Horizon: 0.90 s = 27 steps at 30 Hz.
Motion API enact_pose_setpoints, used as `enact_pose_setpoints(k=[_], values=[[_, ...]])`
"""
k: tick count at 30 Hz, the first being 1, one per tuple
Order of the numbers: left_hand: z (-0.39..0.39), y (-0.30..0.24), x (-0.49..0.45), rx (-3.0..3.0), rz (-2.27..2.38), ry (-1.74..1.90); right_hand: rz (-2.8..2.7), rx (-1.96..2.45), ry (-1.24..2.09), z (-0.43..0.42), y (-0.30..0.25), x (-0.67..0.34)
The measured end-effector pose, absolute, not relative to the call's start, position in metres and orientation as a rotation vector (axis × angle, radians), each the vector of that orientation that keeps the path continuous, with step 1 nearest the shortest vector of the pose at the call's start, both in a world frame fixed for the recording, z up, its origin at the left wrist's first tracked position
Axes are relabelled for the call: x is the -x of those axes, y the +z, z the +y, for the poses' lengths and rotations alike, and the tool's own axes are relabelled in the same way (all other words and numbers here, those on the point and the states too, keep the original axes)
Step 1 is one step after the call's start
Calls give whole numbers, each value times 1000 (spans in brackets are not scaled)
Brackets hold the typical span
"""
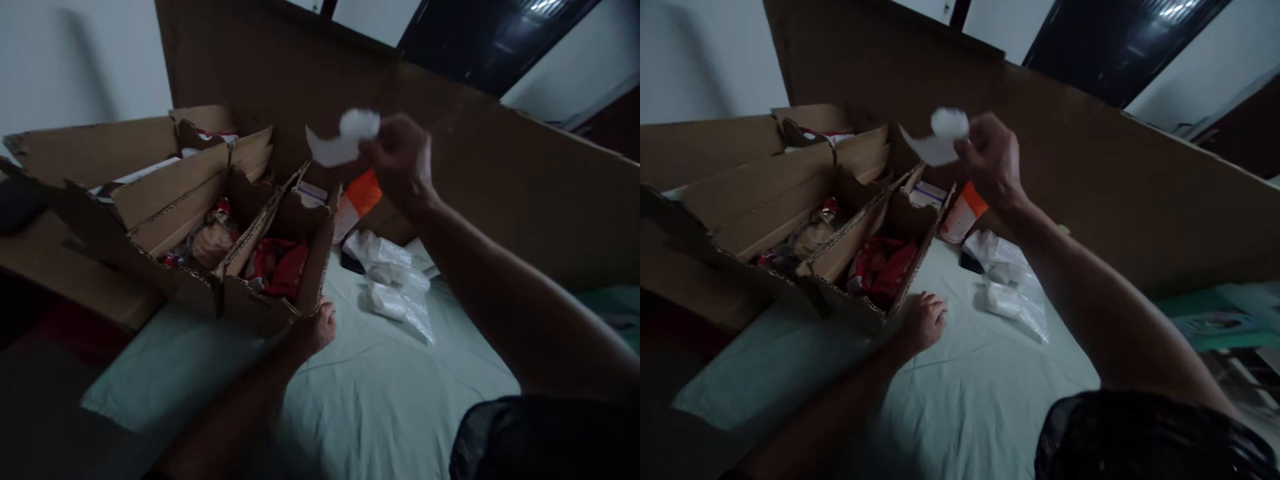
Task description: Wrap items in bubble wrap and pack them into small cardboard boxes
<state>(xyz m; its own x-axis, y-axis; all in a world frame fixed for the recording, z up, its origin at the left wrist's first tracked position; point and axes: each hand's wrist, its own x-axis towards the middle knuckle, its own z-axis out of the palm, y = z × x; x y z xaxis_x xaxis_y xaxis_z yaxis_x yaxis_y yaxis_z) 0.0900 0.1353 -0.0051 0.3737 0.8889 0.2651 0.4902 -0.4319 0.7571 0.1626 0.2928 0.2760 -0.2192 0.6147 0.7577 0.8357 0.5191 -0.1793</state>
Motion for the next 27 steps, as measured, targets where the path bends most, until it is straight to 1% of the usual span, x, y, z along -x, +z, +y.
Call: enact_pose_setpoints(k=[3,5,7,11,13,17,19,23,25,27], values=[[134,-2,-91,-2098,1196,906,-1811,1580,-350,264,240,-237],[134,2,-90,-2121,1205,902,-1700,1823,-348,261,222,-273],[134,5,-89,-2134,1213,896,-1614,1976,-326,265,214,-298],[136,8,-89,-2134,1220,870,-1548,2060,-234,271,216,-313],[136,9,-89,-2129,1224,853,-1580,1970,-198,273,220,-299],[136,10,-88,-2115,1221,830,-1794,1501,-2,277,236,-220],[137,10,-88,-2100,1222,830,-1944,1271,72,275,249,-158],[140,10,-87,-2060,1211,847,-2231,875,112,276,277,-22],[141,9,-88,-2041,1184,857,-2479,847,108,286,284,36],[141,8,-89,-2021,1139,870,-2753,958,56,304,285,81]])
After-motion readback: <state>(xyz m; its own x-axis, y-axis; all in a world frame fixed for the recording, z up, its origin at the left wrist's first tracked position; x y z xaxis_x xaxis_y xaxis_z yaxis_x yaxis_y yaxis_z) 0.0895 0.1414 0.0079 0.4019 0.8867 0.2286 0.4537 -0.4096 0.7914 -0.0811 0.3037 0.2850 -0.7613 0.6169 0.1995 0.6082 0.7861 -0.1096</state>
